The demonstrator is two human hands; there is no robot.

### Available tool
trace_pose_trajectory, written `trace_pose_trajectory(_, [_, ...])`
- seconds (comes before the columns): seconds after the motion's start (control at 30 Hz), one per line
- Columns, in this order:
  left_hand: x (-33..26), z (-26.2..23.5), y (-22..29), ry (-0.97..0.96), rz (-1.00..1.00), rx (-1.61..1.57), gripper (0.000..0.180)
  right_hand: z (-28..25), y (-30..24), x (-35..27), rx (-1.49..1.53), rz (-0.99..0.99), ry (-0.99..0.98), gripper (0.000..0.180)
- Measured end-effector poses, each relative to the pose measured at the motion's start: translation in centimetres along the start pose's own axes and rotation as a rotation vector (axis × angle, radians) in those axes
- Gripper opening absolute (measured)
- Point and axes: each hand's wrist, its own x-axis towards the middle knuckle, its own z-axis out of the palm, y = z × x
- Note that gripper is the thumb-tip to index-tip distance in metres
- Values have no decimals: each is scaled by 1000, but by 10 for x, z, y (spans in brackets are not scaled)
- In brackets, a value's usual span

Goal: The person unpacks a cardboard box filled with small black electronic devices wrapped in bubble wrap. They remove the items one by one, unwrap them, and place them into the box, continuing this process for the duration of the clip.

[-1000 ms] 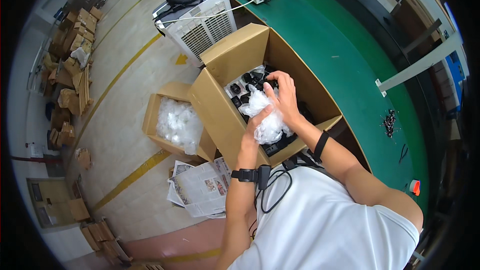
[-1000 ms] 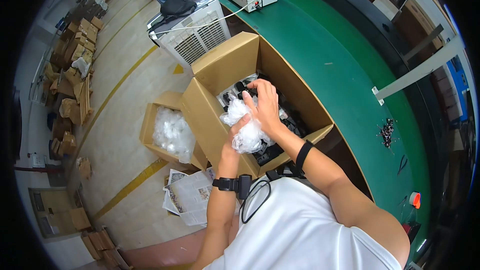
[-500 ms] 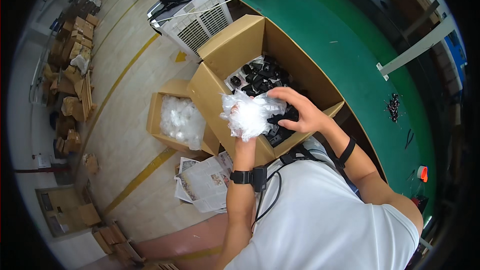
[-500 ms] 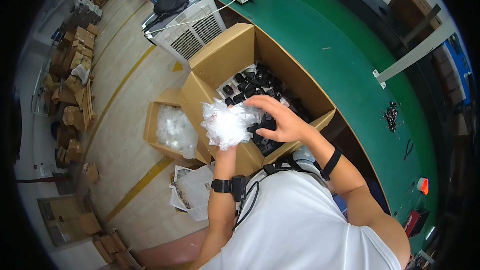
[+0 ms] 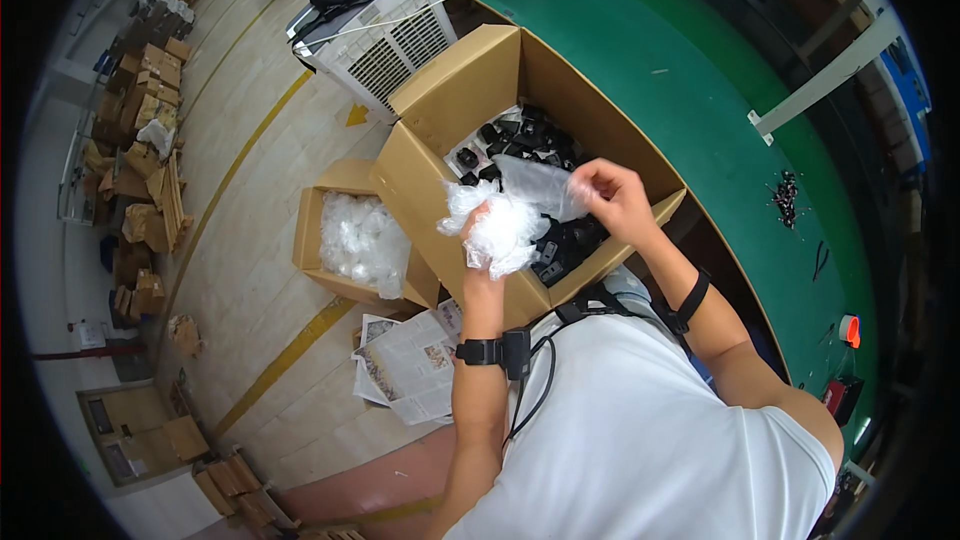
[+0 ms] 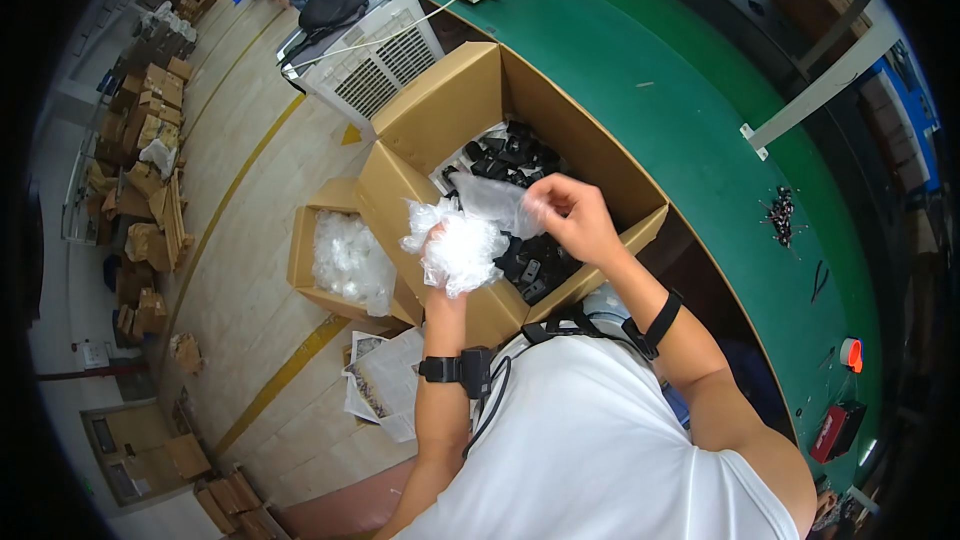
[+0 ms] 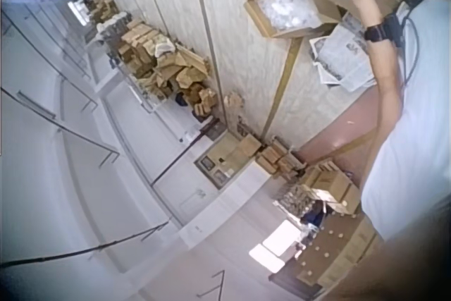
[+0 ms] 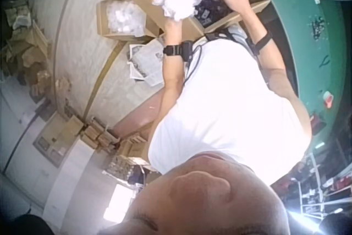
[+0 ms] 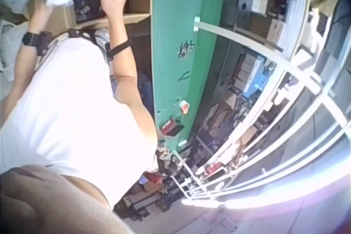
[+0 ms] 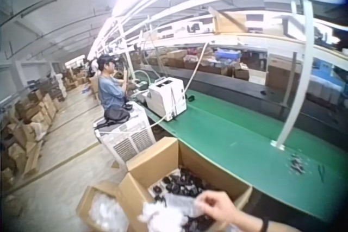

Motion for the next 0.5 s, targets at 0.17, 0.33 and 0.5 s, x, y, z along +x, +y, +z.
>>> trace_pose_trajectory(0.17, [-22, 12, 26, 213, 93, 233, 28, -28, 1, 12, -521, 156, 237, 13])
trace_pose_trajectory(0.33, [-30, 24, 1, -185, 221, 1544, 33, -23, 25, 18, -813, 88, 91, 17])
trace_pose_trajectory(0.5, [-35, 74, -34, -358, 89, 1764, 54, -3, 38, 17, -690, 176, 32, 17])
